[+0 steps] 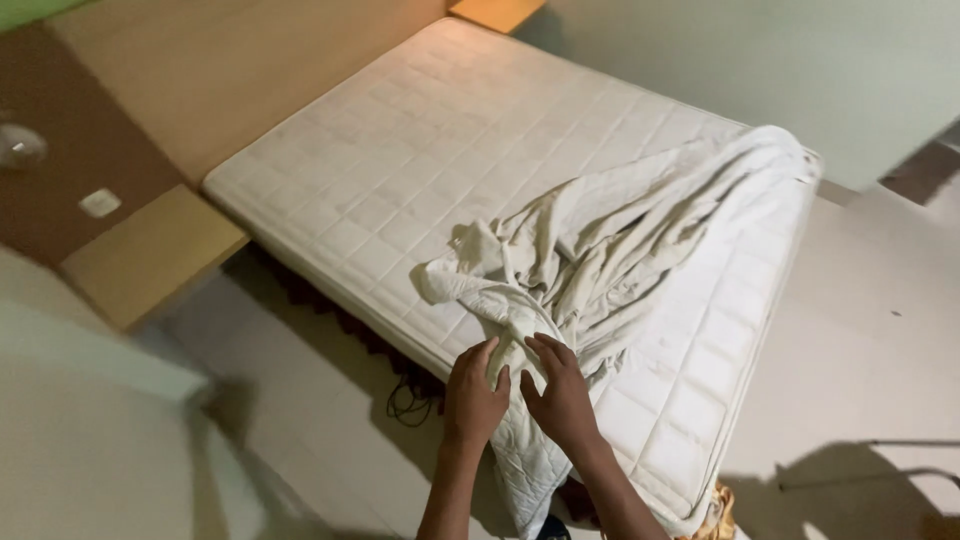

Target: The person folds a white quilted blanket on a mattress. They smooth the fabric, fold it into sections, and then spread a white sheet over the mattress.

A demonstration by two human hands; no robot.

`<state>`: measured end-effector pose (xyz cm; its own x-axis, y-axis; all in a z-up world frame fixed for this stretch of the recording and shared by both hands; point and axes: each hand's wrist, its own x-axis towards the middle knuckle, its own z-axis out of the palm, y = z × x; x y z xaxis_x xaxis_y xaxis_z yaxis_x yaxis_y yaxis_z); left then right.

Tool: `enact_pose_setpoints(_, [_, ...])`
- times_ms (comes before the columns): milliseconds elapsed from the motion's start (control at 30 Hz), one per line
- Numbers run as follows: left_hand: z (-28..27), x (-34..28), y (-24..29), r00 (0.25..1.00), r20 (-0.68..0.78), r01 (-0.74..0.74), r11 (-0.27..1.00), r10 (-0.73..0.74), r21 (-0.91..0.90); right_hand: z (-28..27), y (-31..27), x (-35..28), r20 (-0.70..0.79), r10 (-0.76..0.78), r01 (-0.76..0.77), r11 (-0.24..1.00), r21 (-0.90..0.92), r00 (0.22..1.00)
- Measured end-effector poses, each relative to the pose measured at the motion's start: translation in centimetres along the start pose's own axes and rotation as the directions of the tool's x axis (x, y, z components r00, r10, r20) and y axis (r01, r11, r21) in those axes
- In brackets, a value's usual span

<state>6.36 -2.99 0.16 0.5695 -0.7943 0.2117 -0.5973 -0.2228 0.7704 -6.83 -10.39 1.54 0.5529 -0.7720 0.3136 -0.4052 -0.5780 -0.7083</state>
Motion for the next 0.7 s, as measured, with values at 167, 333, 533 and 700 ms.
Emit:
enact_pose_setpoints(167, [-1.8, 2.4, -1.9, 0.994, 0.079, -0.073, 0.996, 0.077, -0.047, 1.4, -1.3, -0.3, -0.109, 0.078, -0.084, 0.995, -0.055, 0.991])
enact_pose_setpoints(333, [-2.8, 3.4, -3.5, 0.983, 0.138, -0.108, 0.990, 0.120, -0.093, 1.6, -1.6, -1.5, -0.233, 0.189, -0.211, 0.975, -0.073, 0.954])
enact_pose_setpoints(533, [-2.2, 4.7, -4.1, 0.974, 0.136, -0.156, 0.974, 0.179, -0.163, 1.3, -1.7, -1.0, -0.344, 0.176, -0.229, 0.966, -0.121, 0.922])
enact_pose_setpoints(700, [-2.0, 6.0, -4.0, 0.965, 0.205, -0.137, 0.980, 0.165, -0.147, 1.7, -2.1, 0.8, -0.328, 0.240, -0.287, 0.953, -0.101, 0.914])
